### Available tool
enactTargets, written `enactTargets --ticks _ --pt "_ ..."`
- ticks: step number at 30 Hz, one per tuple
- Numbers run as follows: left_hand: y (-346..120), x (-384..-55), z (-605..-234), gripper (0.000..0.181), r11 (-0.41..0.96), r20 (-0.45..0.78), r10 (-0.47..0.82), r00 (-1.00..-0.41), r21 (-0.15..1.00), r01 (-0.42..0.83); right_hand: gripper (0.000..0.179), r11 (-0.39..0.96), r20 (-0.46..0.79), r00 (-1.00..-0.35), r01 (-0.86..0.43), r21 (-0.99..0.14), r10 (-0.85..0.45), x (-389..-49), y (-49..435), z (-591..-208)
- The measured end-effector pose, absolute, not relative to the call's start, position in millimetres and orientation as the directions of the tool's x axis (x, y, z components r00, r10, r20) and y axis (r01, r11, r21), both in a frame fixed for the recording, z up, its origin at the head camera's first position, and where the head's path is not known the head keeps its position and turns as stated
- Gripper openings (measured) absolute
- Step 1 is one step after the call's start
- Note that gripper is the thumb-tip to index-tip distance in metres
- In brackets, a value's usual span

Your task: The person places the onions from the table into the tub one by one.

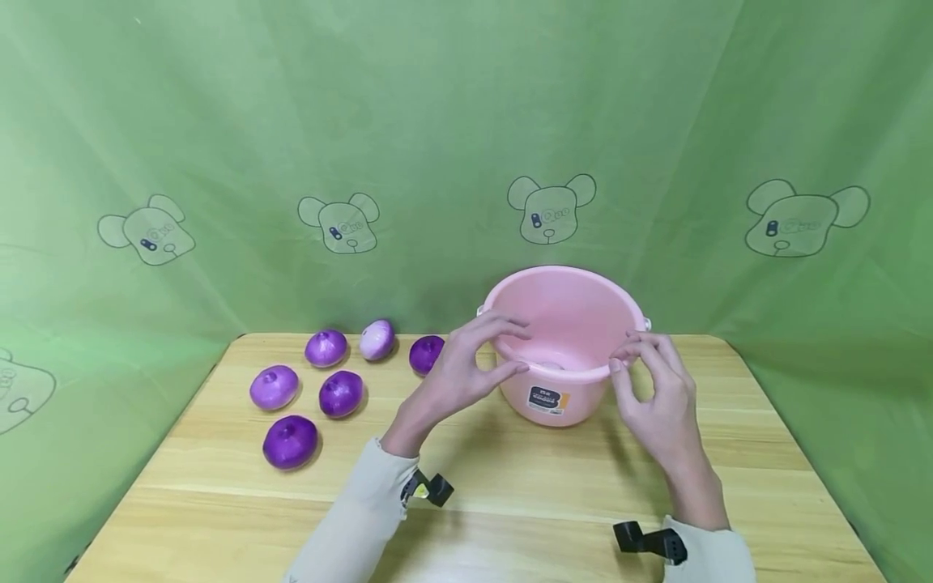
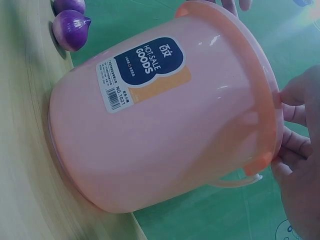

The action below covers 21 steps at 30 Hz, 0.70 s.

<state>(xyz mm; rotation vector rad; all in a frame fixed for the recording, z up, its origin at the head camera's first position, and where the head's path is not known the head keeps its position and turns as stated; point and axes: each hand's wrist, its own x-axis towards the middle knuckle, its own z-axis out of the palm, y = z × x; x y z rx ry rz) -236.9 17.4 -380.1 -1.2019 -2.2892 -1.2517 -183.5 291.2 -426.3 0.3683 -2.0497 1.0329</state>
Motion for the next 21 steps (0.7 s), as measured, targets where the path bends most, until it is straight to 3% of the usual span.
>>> enactTargets --ticks 6,21 --pt "8.1 -231.6 -384.8 0.037 0.251 0.612 0.521 -0.594 0.555 0.793 0.009 0.624 0.766 -0.635 -0.562 -0.543 0.094 -183.4 291.0 -427.6" --pt "-14.6 -227.1 -393.3 0.037 0.246 0.649 0.466 -0.601 0.558 0.793 0.008 0.616 0.756 -0.650 -0.566 -0.547 0.074 -182.2 292.1 -425.9"
